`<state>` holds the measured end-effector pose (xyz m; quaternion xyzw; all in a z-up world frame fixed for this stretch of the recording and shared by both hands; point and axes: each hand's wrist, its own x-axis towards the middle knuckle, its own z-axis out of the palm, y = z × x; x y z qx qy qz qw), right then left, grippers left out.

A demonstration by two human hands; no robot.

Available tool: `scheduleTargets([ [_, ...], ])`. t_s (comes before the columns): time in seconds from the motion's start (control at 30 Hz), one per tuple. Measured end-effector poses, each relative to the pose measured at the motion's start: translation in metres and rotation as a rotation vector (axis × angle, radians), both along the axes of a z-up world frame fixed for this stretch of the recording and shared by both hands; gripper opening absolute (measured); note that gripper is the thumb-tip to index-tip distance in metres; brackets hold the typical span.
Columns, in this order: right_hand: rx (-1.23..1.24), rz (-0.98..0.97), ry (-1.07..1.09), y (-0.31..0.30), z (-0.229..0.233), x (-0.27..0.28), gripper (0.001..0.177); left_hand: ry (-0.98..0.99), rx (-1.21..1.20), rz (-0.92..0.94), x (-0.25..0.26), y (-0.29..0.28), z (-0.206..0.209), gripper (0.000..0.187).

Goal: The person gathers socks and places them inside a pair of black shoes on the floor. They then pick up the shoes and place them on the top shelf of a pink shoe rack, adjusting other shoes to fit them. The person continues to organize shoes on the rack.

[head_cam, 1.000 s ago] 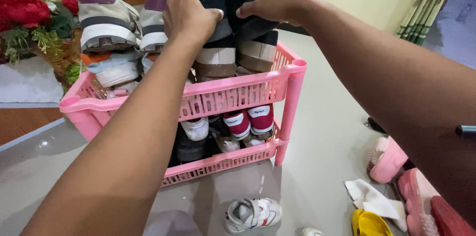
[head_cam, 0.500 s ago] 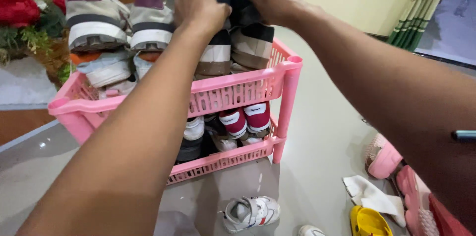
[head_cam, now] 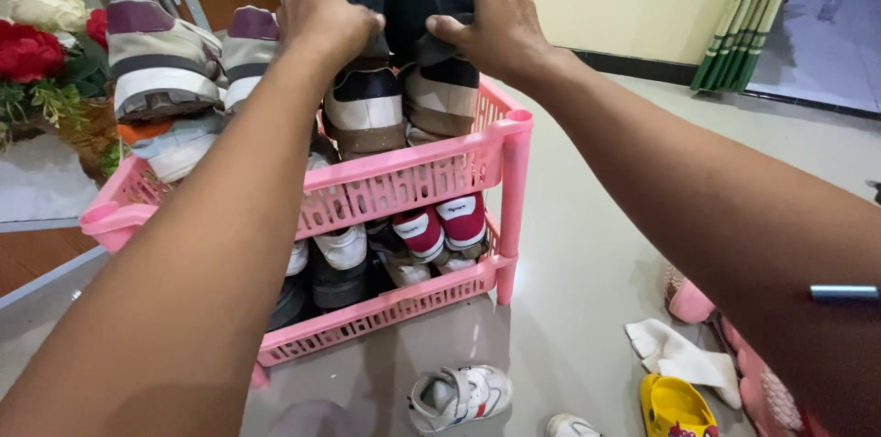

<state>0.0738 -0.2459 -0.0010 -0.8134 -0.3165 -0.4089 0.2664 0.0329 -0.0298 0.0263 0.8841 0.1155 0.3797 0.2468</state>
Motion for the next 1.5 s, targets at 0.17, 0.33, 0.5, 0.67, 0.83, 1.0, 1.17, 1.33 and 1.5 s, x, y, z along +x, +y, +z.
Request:
scheduleTargets([
  [0.17, -0.104, -0.085, 0.107, 0.003, -0.001, 0.019, 0.082, 0.076, -0.071, -0.034, -0.01, 0.0, -0.008, 0.099],
  [0.33, -0.15, -0.092, 0.214, 0.005, 0.003, 0.005, 0.112, 0.153, -0.043, -0.038, -0.011, 0.0, -0.001, 0.124],
  [0.5, -0.174, -0.09, 0.161, 0.011, 0.006, 0.015, 0.114, 0.04, 0.058, -0.028, -0.005, -0.002, -0.019, 0.111],
  [0.67, -0.149, -0.183, 0.253, 0.027, -0.001, 0.012, 0.116, -0.03, -0.041, 0.006, -0.017, -0.023, -0.046, 0.101],
  [0.83, -0.133, -0.185, 0.242, 0.028, -0.003, 0.013, 0.119, 0.031, -0.076, 0.024, -0.025, -0.028, -0.033, 0.107],
  [1.0, -0.142, -0.228, 0.296, 0.029, -0.005, 0.014, 0.123, 0.104, -0.182, 0.051, -0.031, -0.054, -0.04, 0.113],
  [1.17, -0.127, -0.171, 0.27, 0.022, -0.011, 0.014, 0.119, 0.079, -0.137, 0.139, -0.015, -0.062, -0.058, 0.108],
  [1.33, -0.15, -0.144, 0.237, 0.018, -0.015, 0.028, 0.115, 0.043, -0.15, 0.077, -0.028, -0.04, -0.041, 0.111],
  [1.5, -0.113, -0.151, 0.271, 0.019, -0.016, 0.017, 0.114, 0.034, -0.13, -0.012, -0.04, -0.021, -0.031, 0.112],
])
